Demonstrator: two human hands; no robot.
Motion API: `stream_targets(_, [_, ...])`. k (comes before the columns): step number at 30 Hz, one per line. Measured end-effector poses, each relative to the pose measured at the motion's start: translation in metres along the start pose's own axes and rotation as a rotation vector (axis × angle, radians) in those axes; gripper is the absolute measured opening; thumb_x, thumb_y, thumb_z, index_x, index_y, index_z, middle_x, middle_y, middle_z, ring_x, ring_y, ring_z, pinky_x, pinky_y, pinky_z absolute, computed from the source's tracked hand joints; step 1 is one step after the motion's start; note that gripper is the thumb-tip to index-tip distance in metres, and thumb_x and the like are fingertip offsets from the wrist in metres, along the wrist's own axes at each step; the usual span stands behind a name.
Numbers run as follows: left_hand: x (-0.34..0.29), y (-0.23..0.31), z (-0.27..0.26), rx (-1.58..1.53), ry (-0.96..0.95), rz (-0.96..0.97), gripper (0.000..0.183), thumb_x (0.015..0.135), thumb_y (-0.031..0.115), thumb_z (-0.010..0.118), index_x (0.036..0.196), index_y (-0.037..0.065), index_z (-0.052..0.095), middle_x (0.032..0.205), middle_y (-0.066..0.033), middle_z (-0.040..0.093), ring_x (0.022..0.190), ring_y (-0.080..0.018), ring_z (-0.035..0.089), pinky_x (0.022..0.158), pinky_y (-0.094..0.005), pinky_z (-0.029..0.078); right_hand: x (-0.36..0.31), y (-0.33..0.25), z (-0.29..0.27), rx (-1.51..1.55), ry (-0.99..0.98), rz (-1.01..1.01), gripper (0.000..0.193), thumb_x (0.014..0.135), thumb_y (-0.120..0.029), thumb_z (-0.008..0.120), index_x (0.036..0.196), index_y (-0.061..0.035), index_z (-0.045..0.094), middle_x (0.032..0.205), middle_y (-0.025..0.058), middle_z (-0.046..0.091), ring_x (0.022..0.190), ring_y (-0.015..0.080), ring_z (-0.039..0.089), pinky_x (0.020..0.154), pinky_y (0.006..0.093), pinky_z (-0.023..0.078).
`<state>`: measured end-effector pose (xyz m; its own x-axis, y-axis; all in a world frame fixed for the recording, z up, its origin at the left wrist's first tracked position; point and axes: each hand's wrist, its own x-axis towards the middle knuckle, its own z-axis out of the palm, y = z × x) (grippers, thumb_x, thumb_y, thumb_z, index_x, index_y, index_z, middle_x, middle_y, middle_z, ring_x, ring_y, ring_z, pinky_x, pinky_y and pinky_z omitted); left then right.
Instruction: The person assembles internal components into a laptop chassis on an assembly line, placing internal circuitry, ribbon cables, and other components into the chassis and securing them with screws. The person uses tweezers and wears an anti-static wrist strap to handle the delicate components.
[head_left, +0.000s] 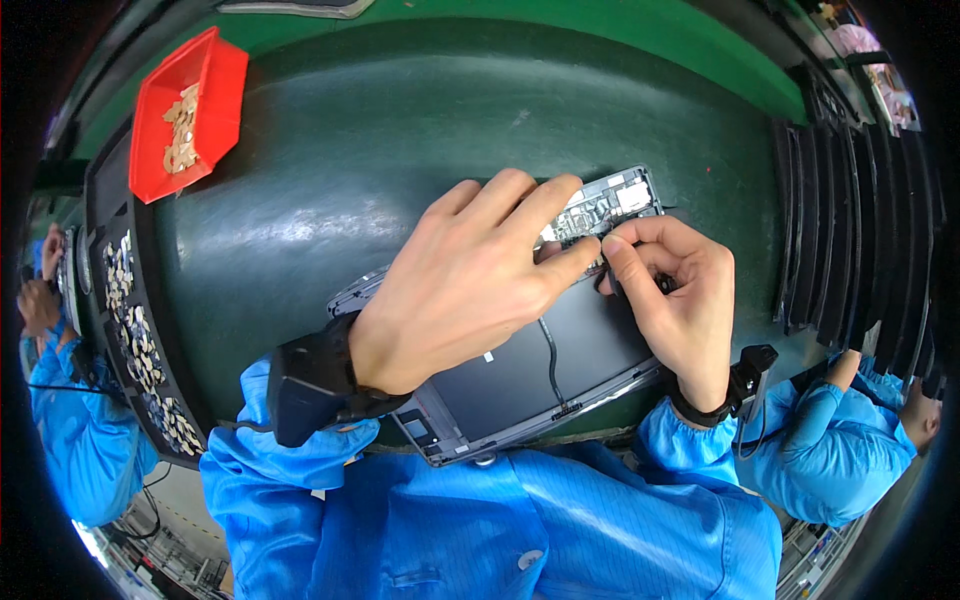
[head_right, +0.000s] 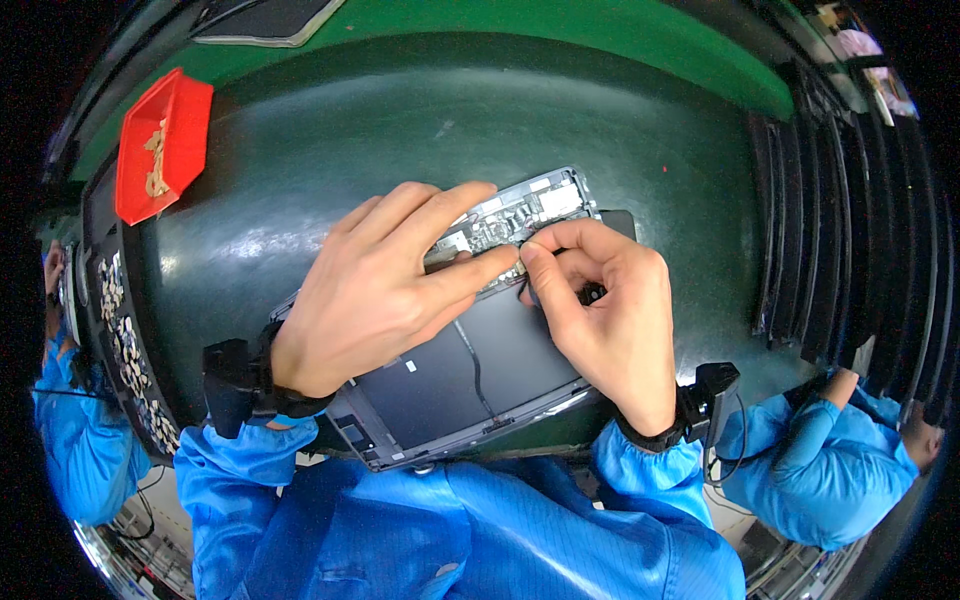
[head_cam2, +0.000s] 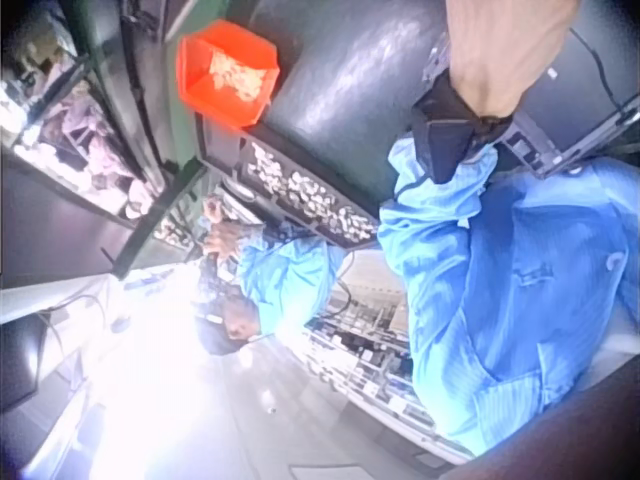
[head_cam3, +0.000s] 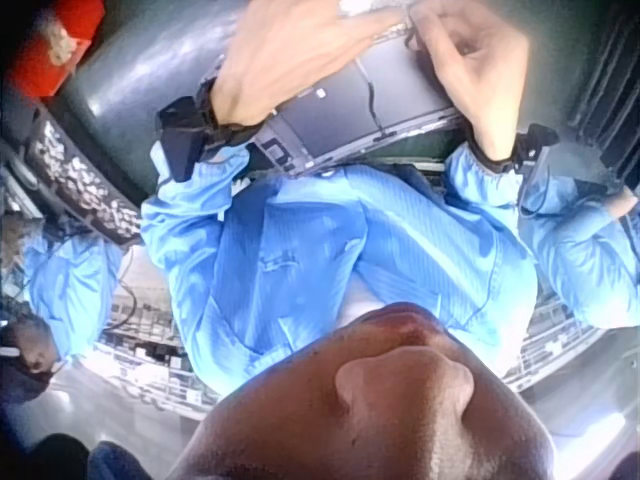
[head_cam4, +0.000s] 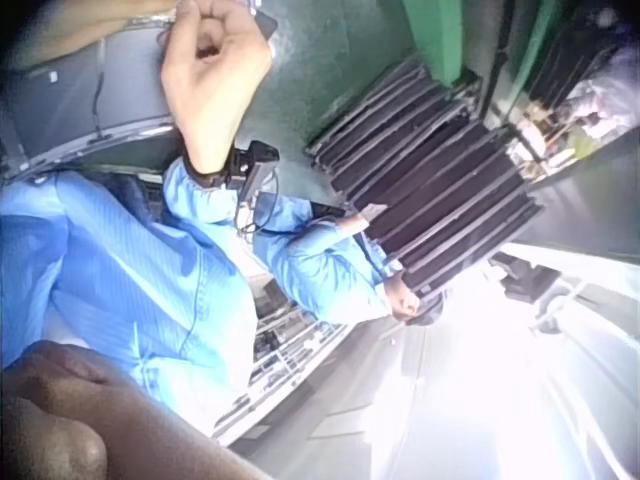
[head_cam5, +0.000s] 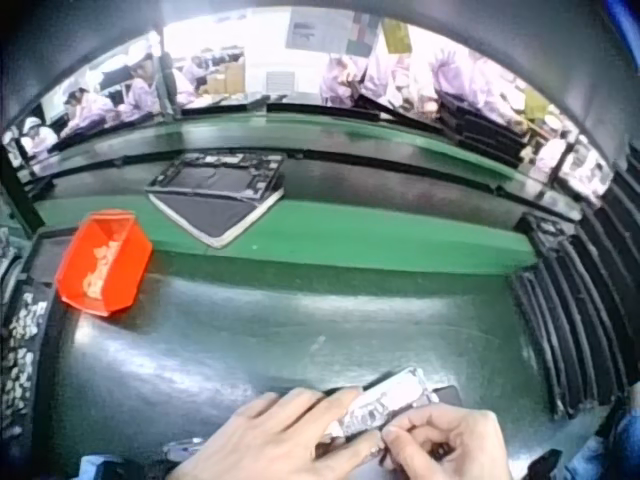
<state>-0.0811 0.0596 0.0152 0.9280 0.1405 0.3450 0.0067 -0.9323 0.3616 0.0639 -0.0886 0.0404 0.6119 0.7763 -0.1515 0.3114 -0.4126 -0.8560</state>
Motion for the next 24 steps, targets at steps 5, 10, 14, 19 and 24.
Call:
stream_targets(5, [0.001, 0.007, -0.008, 0.042, -0.038, -0.03, 0.039, 0.072, 0.016, 0.079, 0.111, 0.021, 0.076, 0.128, -0.0079, 0.062, 0.103, -0.0241, 0.062, 0.084, -0.0378, 0.056, -0.007, -0.005, -0.014, 0.003, -0.001, 0.01, 0.021, 0.1, -0.011, 0.064, 0.117, 0.0007, 0.062, 0.07, 0.0073, 0.071, 0.063, 0.0073, 0.062, 0.056, 0.0236, 0.045])
stream_targets(10, [0.007, 0.02, -0.018, 0.139, -0.082, -0.006, 0.034, 0.08, 0.018, 0.077, 0.113, 0.013, 0.073, 0.131, -0.0107, 0.063, 0.114, -0.0261, 0.062, 0.086, -0.0385, 0.053, -0.008, 0.013, -0.034, 0.102, 0.056, -0.061, 0.03, 0.104, -0.007, 0.057, 0.133, -0.0041, 0.051, 0.08, 0.0036, 0.067, 0.061, 0.0042, 0.054, 0.056, 0.0198, 0.041])
stream_targets(14, [0.02, 0.04, -0.002, -0.201, 0.108, -0.032, 0.03, 0.084, 0.017, 0.077, 0.112, 0.007, 0.071, 0.12, -0.0139, 0.068, 0.11, -0.029, 0.065, 0.086, -0.0399, 0.052, 0.0, 0.022, -0.044, 0.278, -0.056, -0.019, 0.03, 0.102, -0.003, 0.059, 0.132, -0.0029, 0.05, 0.086, 0.0047, 0.069, 0.063, 0.0034, 0.056, 0.056, 0.0183, 0.043])
stream_targets(19, [0.028, 0.042, 0.033, -0.489, 0.12, -0.023, 0.024, 0.085, 0.01, 0.077, 0.108, 0.004, 0.072, 0.101, -0.0134, 0.073, 0.088, -0.0316, 0.071, 0.08, -0.0392, 0.056, 0.004, 0.045, -0.049, 0.509, -0.079, -0.077, 0.035, 0.099, -0.002, 0.064, 0.131, 0.0002, 0.048, 0.096, 0.009, 0.07, 0.078, 0.0073, 0.063, 0.062, 0.0201, 0.049])
stream_targets(24, [0.031, 0.044, 0.023, -0.266, 0.057, 0.119, 0.021, 0.085, 0.01, 0.073, 0.105, 0.003, 0.076, 0.103, -0.009, 0.074, 0.088, -0.0255, 0.069, 0.079, -0.0373, 0.055, 0.007, 0.049, -0.06, 0.531, 0.109, -0.177, 0.035, 0.1, -0.008, 0.065, 0.13, 0.0019, 0.05, 0.102, 0.0103, 0.07, 0.086, 0.0104, 0.064, 0.075, 0.0239, 0.051])
